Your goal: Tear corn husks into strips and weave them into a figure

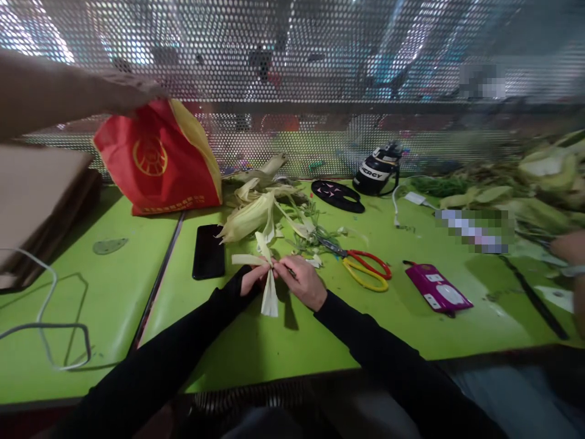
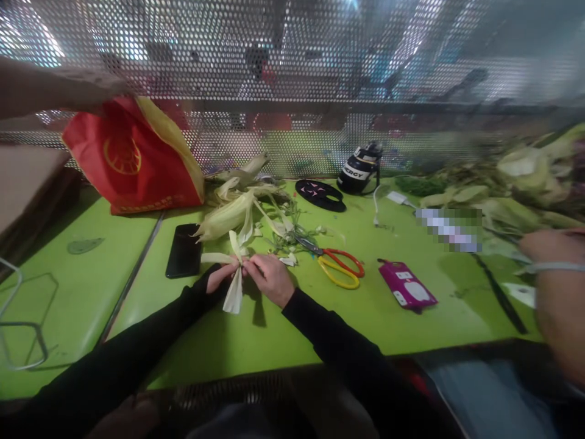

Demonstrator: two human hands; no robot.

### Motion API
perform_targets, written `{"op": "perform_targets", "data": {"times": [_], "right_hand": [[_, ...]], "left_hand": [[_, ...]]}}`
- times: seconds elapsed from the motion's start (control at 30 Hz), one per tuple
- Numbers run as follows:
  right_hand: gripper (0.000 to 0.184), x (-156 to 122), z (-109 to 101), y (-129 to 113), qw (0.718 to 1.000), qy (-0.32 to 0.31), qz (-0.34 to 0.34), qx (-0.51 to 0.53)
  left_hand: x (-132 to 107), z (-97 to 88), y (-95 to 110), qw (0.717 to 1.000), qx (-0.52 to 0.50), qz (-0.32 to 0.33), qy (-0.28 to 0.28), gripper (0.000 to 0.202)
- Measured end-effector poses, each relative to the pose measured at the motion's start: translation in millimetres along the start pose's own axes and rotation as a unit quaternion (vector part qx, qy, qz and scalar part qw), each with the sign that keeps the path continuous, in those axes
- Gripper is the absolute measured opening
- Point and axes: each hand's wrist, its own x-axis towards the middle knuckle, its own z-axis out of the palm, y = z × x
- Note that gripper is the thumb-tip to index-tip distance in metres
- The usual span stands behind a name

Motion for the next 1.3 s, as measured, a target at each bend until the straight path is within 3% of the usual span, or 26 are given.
{"op": "perform_targets", "data": {"times": [0.2, 0.37, 0.57, 0.77, 0.9, 1.03, 1.17, 1.3], "right_hand": [[0.043, 0.7, 0.0, -0.5, 1.0, 0.002, 0.001, 0.003], [0.042, 0.0, 0.6, -0.9, 1.0, 0.002, 0.003, 0.0], [0.041, -0.1, 0.2, -0.9, 1.0, 0.006, -0.002, -0.001], [0.041, 2.6, -1.9, -3.0, 1.0, 0.014, 0.007, 0.006], [0.043, 2.0, -3.2, -2.9, 0.999, 0.023, 0.021, 0.016], [0.041, 1.2, -4.1, -3.5, 1.0, 0.001, -0.006, 0.029], [0.04, 1.9, -3.9, -3.9, 0.999, 0.013, -0.032, 0.012], [0.04, 2.5, -5.1, -1.2, 1.0, 0.003, -0.02, 0.013]], "left_hand": [[-5.1, 4.8, 5.1, 1.0, -0.017, -0.006, 0.008, 0.031], [-9.6, 8.0, 10.6, 0.995, -0.054, -0.08, 0.01, 0.036], [-6.9, 8.7, 12.9, 0.999, -0.023, -0.01, 0.019, 0.035], [-6.6, 4.6, 8.3, 0.989, -0.083, -0.121, 0.015, 0.036], [-8.2, 8.0, 10.4, 0.983, -0.136, -0.12, 0.042, 0.035], [-6.8, 10.9, 11.7, 0.986, -0.111, -0.114, 0.05, 0.031], [-4.6, 9.6, 12.3, 0.981, -0.108, -0.153, 0.047, 0.037], [-2.8, 7.7, 11.6, 0.983, -0.108, -0.142, 0.042, 0.044]]}}
